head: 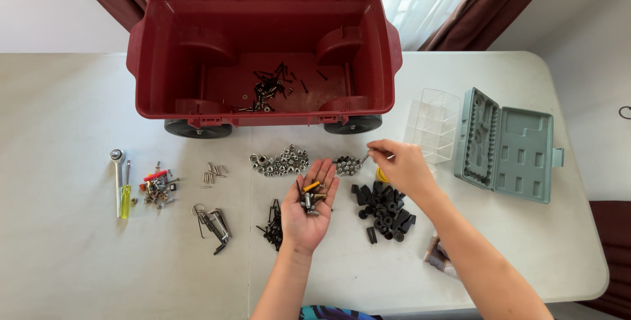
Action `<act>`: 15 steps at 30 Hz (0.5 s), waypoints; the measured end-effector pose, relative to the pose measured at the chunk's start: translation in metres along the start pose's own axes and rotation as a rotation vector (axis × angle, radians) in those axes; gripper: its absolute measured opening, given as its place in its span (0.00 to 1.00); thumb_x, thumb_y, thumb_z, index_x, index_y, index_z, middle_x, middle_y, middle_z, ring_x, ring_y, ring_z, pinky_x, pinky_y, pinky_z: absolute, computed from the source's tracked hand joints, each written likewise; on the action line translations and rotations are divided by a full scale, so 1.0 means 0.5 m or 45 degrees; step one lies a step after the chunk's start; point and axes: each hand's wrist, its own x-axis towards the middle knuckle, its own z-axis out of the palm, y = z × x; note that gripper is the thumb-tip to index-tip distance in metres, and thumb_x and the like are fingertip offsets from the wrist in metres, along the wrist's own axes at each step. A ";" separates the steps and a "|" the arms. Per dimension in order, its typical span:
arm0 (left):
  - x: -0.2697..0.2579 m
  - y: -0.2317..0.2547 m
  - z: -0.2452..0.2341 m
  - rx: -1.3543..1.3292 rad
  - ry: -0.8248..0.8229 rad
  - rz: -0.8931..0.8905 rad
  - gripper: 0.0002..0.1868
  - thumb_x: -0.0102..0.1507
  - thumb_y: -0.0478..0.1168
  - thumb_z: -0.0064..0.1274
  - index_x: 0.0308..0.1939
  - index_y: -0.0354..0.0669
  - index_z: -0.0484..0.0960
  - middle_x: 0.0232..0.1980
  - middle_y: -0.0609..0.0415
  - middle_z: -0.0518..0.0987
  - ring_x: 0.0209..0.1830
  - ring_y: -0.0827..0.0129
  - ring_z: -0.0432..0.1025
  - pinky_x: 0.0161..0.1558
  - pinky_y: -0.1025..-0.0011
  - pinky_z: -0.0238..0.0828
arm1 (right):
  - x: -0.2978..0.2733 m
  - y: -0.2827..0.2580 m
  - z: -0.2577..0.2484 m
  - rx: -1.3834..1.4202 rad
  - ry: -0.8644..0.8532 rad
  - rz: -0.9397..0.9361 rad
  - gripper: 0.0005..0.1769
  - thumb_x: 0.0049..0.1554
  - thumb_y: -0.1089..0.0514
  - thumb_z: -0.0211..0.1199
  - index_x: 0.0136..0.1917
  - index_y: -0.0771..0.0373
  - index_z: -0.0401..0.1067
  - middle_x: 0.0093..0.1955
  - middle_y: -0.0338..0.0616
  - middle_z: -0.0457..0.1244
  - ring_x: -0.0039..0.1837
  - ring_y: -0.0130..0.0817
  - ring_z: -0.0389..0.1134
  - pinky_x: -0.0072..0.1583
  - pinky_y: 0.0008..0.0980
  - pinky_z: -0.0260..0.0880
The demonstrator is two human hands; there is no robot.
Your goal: The person sorts small hardware parts, including black screws, metal nuts and bolts, and black plastic fittings, from a white table and places them by handfuls into an open red wheeled toolbox. They pick up groups of parts, inspect them in their palm, and transfer them into the toolbox repeatedly.
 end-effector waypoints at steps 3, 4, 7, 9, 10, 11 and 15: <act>0.003 0.001 0.004 0.005 0.017 -0.003 0.28 0.73 0.45 0.28 0.70 0.28 0.65 0.73 0.40 0.68 0.75 0.53 0.62 0.74 0.58 0.58 | 0.043 0.081 0.036 -0.152 0.075 -0.184 0.11 0.56 0.60 0.66 0.52 0.64 0.80 0.43 0.53 0.73 0.43 0.40 0.76 0.48 0.33 0.75; 0.002 0.002 0.004 0.011 0.024 -0.006 0.28 0.73 0.45 0.28 0.70 0.29 0.65 0.73 0.40 0.68 0.75 0.54 0.62 0.74 0.58 0.58 | 0.053 0.108 0.049 -0.186 0.080 -0.187 0.11 0.56 0.60 0.66 0.52 0.64 0.80 0.44 0.54 0.72 0.44 0.42 0.76 0.49 0.33 0.75; 0.004 0.005 0.006 0.017 0.037 -0.004 0.28 0.73 0.46 0.27 0.70 0.29 0.65 0.73 0.41 0.69 0.75 0.54 0.62 0.73 0.58 0.58 | 0.087 0.176 0.086 -0.221 0.062 -0.181 0.11 0.55 0.61 0.66 0.51 0.64 0.80 0.44 0.55 0.72 0.46 0.46 0.76 0.51 0.35 0.75; 0.003 0.008 0.007 0.017 0.062 0.003 0.28 0.73 0.46 0.27 0.70 0.29 0.65 0.73 0.41 0.69 0.75 0.54 0.62 0.73 0.59 0.58 | 0.098 0.208 0.107 -0.236 0.034 -0.154 0.11 0.54 0.61 0.66 0.51 0.64 0.80 0.44 0.55 0.72 0.45 0.48 0.75 0.51 0.37 0.75; 0.003 0.010 0.008 0.018 0.080 0.006 0.28 0.73 0.46 0.27 0.70 0.29 0.65 0.73 0.41 0.69 0.74 0.54 0.62 0.73 0.59 0.58 | 0.102 0.219 0.116 -0.250 0.021 -0.136 0.11 0.54 0.61 0.66 0.51 0.64 0.81 0.44 0.55 0.72 0.45 0.50 0.75 0.51 0.37 0.75; 0.003 0.012 0.009 0.019 0.097 0.009 0.29 0.73 0.46 0.27 0.70 0.29 0.66 0.73 0.41 0.69 0.74 0.54 0.63 0.73 0.59 0.58 | 0.106 0.227 0.125 -0.265 0.008 -0.117 0.11 0.54 0.61 0.65 0.51 0.64 0.81 0.44 0.56 0.72 0.45 0.51 0.74 0.51 0.38 0.75; 0.002 0.015 0.011 0.029 0.093 0.020 0.28 0.73 0.46 0.26 0.70 0.30 0.66 0.73 0.41 0.69 0.75 0.55 0.62 0.73 0.59 0.58 | 0.113 0.244 0.150 -0.312 0.010 -0.122 0.12 0.54 0.61 0.65 0.51 0.64 0.81 0.44 0.57 0.71 0.45 0.52 0.74 0.51 0.38 0.75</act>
